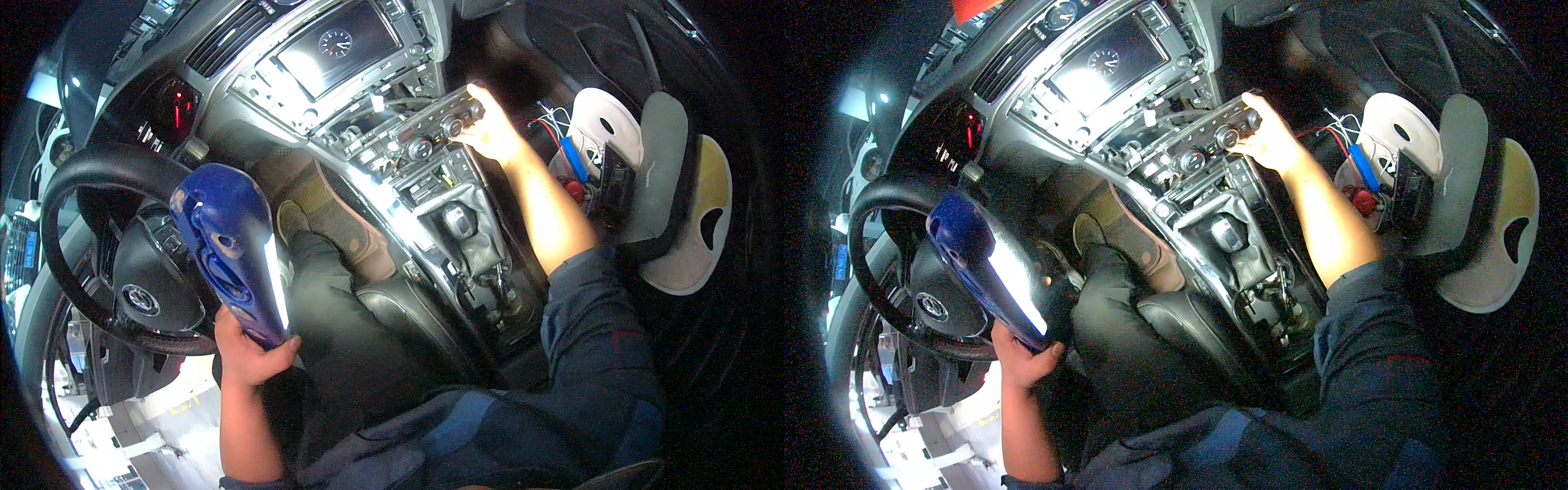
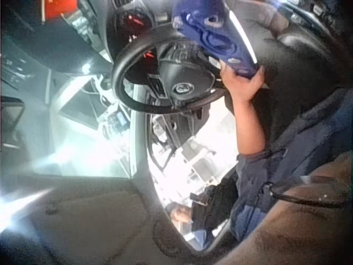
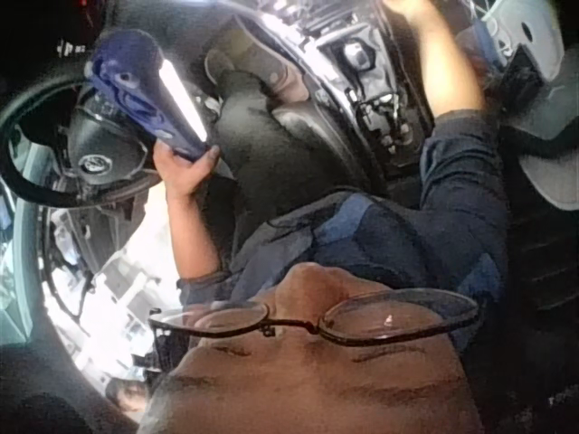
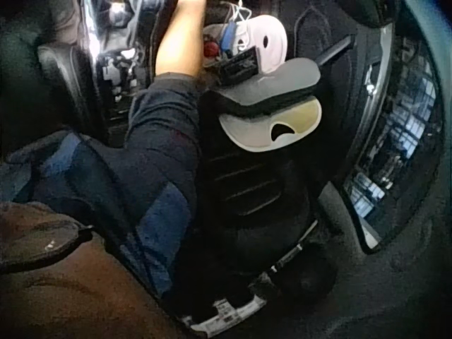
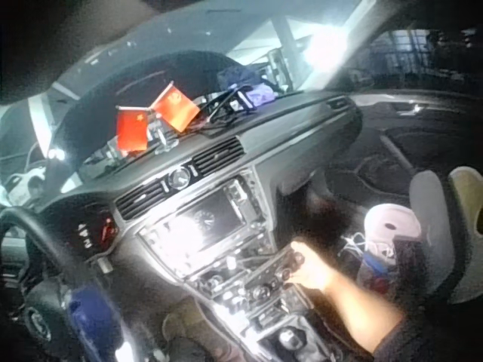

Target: The person uses a flashlight and a screwdriver to work on the center console of a car dashboard. They remove a control panel, adjust internal components, and reattach the panel while seated in the driver's seat.

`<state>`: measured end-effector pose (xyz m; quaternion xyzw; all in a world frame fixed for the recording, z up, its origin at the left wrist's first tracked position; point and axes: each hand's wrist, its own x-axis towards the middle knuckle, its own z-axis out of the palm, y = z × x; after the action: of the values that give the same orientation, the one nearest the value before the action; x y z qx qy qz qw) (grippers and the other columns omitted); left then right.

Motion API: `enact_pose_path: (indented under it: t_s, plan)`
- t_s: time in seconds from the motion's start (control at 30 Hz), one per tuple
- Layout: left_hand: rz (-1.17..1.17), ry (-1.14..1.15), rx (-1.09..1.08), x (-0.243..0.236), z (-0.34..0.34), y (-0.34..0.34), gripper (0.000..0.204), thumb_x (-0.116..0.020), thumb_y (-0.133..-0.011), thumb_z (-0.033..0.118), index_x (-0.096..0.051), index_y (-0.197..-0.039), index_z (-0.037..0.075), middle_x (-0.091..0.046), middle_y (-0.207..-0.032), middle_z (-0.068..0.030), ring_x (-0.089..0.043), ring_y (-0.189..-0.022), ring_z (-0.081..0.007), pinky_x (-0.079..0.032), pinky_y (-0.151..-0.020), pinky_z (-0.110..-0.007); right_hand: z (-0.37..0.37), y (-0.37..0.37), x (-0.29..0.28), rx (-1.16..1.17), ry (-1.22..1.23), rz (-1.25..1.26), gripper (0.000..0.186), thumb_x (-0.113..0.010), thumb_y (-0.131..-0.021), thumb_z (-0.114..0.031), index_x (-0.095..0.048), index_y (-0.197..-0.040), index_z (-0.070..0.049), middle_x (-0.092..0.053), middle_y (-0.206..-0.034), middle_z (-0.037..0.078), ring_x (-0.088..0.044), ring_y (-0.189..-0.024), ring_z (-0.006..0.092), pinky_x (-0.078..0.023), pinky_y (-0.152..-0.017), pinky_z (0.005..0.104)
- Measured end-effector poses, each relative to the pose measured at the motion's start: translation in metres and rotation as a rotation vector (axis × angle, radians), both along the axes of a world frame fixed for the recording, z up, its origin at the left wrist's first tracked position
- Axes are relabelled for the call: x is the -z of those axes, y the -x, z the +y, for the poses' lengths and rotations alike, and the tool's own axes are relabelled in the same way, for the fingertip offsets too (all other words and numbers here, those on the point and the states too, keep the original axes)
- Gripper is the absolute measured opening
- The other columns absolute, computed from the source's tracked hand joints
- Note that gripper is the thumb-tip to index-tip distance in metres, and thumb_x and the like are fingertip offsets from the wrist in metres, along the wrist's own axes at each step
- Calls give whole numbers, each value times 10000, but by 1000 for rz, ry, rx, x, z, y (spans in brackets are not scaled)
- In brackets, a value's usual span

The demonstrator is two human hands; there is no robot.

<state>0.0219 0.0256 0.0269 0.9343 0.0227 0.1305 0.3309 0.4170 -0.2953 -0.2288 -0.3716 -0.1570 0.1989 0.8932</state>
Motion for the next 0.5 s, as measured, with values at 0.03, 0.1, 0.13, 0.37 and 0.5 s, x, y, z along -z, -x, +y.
enact_pose_path:
  t_s: [0.03,0.1,0.13,0.37,0.5]
  plan:
    - [-6,-11,-6,1,1,1,564,-863,-552,286,-707,-1023,18,-717,-1010,-115,-686,-923,-273,-517,-890,-379,0,0,-2,11,20,-1,944,-832,-748,142,-369,-1516,-151,-610,-1242,158,-634,-1157,283,-595,-977,475]
    - [11,49,-26,4,1,2,581,-866,-551,289,-712,-1040,16,-723,-1034,-122,-693,-958,-276,-514,-910,-384,1,1,-7,130,236,-108,988,-840,-735,147,-344,-1534,-158,-599,-1258,163,-632,-1158,285,-594,-980,485]
    - [13,58,-21,5,3,2,591,-867,-551,293,-713,-1049,15,-724,-1041,-123,-694,-963,-276,-514,-912,-385,2,2,-11,92,189,-20,1048,-836,-721,169,-303,-1559,-166,-573,-1296,173,-625,-1167,305,-598,-975,508]
    - [106,163,19,3,5,4,831,-878,-646,316,-574,-1324,-55,-649,-1285,-145,-612,-1187,-254,-446,-1055,-393,3,23,-56,92,111,313,521,-731,-897,-432,-588,-1244,-70,-672,-1173,190,-693,-1062,374,-563,-978,566]
    - [17,169,-16,5,0,1,639,-873,-576,262,-686,-1122,-10,-703,-1077,-96,-671,-976,-218,-519,-907,-359,4,23,-65,43,103,391,628,-645,-906,-662,-666,-1095,-63,-716,-1112,166,-714,-1016,365,-552,-979,558]
